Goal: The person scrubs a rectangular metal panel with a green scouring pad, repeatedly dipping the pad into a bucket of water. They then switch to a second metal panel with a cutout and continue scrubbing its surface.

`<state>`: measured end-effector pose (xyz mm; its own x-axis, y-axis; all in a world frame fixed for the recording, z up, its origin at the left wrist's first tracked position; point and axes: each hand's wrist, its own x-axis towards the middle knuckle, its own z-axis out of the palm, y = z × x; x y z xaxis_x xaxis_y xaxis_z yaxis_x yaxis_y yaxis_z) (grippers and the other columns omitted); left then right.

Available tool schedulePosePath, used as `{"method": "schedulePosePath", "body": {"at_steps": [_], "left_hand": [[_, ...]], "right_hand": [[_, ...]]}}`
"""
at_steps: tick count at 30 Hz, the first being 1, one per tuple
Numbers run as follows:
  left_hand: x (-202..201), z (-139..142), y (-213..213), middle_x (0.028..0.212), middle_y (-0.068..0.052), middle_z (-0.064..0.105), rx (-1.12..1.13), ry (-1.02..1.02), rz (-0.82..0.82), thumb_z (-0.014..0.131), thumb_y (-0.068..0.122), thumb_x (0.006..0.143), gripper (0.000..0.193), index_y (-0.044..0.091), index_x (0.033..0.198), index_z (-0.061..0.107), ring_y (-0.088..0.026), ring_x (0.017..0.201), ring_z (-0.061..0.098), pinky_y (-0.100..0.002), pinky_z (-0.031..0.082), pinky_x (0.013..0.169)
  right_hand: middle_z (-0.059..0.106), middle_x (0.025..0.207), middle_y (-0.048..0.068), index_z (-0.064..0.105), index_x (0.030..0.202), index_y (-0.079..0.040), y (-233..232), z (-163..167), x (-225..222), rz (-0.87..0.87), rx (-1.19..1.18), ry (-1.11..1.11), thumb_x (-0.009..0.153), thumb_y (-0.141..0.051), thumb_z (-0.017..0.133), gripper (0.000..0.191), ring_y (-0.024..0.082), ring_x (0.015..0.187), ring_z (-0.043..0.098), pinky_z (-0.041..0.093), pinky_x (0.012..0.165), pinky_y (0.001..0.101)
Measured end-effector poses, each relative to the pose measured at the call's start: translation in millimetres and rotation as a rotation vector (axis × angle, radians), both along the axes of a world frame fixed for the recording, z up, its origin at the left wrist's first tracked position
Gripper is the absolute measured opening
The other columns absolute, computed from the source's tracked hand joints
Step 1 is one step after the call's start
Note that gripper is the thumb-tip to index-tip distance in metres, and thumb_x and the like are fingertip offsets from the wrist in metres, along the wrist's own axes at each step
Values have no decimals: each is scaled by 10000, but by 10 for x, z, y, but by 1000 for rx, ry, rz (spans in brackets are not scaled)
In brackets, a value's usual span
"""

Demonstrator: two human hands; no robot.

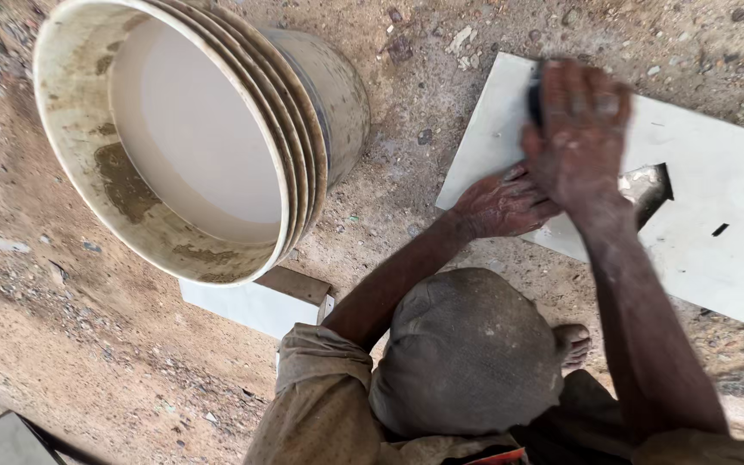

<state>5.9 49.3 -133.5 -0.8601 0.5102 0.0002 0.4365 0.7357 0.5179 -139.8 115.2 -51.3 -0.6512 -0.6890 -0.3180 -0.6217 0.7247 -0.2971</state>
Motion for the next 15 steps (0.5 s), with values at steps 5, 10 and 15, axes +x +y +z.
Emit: {"method": "schedulePosePath", "body": {"at_steps": [5,10,15], "left_hand": [[22,-18,19,1609,-89,529,30,-15,20,445,387,1176,467,134,1566,492,-228,1491,476,-441,344,1289],[-16,113,-28,1538,-12,587,158,63,47,516,355,1207,292,204,1452,568,-191,1455,537,-449,422,1321],[-76,286,-95,1535,-43,599,169,43,153,496,402,1112,447,167,1485,565,-197,1442,535,-432,397,1283]], "right_hand": [[471,1673,264,498,1611,44,-223,-82,109,48,-179,84,1038,-259,703,680,448,1536,412,293,1218,746],[472,1675,269,521,1575,67,-13,-50,80,25,-149,114,1086,-246,676,600,466,1514,435,299,1226,736],[479,1677,264,548,1562,67,-301,-201,114,137,-275,179,1012,-328,721,698,484,1492,434,314,1196,699]]}}
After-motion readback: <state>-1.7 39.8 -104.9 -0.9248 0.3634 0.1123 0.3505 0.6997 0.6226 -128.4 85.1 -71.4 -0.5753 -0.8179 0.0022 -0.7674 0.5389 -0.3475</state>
